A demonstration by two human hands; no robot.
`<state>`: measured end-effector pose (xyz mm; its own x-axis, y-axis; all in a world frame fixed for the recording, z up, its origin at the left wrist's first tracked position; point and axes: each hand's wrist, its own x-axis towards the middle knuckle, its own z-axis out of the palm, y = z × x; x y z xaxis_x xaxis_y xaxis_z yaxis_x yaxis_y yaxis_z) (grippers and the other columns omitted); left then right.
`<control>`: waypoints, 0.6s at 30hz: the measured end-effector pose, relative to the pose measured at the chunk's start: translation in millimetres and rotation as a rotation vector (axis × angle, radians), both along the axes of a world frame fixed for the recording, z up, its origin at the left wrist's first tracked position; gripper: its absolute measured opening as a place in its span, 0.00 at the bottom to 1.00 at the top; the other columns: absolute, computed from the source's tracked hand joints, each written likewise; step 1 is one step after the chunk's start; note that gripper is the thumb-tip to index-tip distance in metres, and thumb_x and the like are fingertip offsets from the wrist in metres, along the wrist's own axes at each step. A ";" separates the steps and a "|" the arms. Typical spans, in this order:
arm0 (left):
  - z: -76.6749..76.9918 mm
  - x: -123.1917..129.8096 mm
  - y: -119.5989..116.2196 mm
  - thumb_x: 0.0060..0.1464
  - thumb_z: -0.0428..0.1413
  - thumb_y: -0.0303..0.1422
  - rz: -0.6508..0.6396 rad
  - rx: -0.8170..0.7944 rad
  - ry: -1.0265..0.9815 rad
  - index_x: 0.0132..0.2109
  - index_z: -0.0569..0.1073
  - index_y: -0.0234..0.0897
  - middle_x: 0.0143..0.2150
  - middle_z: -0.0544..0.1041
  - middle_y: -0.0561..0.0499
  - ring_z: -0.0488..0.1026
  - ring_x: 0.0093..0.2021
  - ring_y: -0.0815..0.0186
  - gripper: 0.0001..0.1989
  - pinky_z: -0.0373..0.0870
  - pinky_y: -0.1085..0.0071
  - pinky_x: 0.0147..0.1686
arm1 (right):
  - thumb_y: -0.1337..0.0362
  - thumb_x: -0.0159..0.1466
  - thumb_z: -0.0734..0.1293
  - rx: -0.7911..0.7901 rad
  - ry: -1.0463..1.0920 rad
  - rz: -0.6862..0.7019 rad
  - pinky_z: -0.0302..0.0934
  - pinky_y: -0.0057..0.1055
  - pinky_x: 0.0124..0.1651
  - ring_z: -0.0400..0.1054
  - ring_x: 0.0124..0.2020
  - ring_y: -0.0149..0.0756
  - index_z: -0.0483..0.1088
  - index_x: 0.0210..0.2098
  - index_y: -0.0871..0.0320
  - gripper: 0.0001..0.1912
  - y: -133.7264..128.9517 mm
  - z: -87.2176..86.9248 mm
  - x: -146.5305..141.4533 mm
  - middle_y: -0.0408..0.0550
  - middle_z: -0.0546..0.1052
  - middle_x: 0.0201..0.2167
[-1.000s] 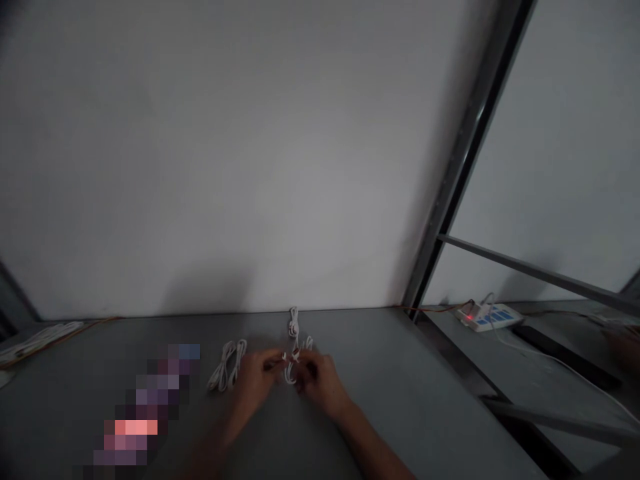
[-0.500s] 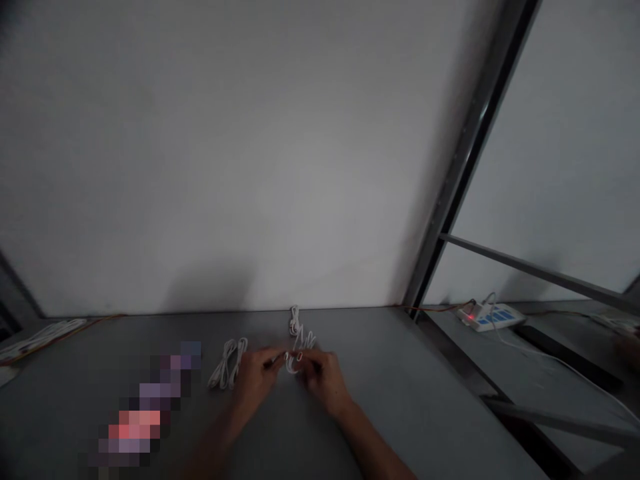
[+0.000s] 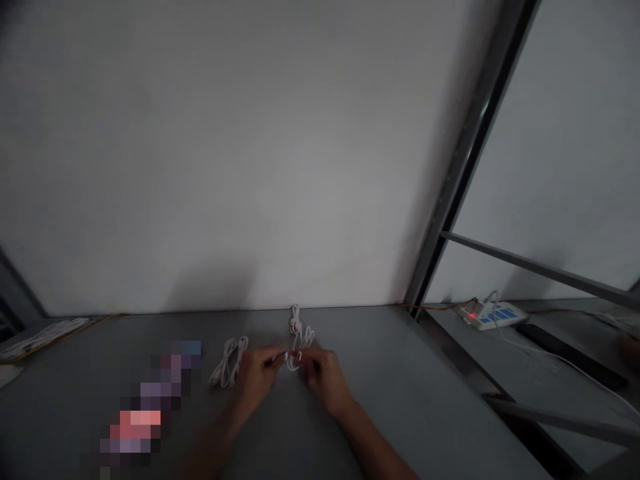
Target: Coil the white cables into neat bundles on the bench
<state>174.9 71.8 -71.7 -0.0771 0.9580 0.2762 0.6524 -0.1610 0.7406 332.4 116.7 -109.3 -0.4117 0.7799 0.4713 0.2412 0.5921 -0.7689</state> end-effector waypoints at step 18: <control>-3.7 2.1 1.5 0.55 0.53 0.30 -0.026 0.002 0.095 0.36 0.80 0.37 0.32 0.81 0.49 0.74 0.30 0.65 0.10 0.63 0.73 0.33 | 0.67 0.63 0.59 -0.059 -0.048 0.022 0.57 0.23 0.28 0.65 0.22 0.30 0.77 0.28 0.60 0.15 -0.9 0.3 -1.1 0.44 0.74 0.20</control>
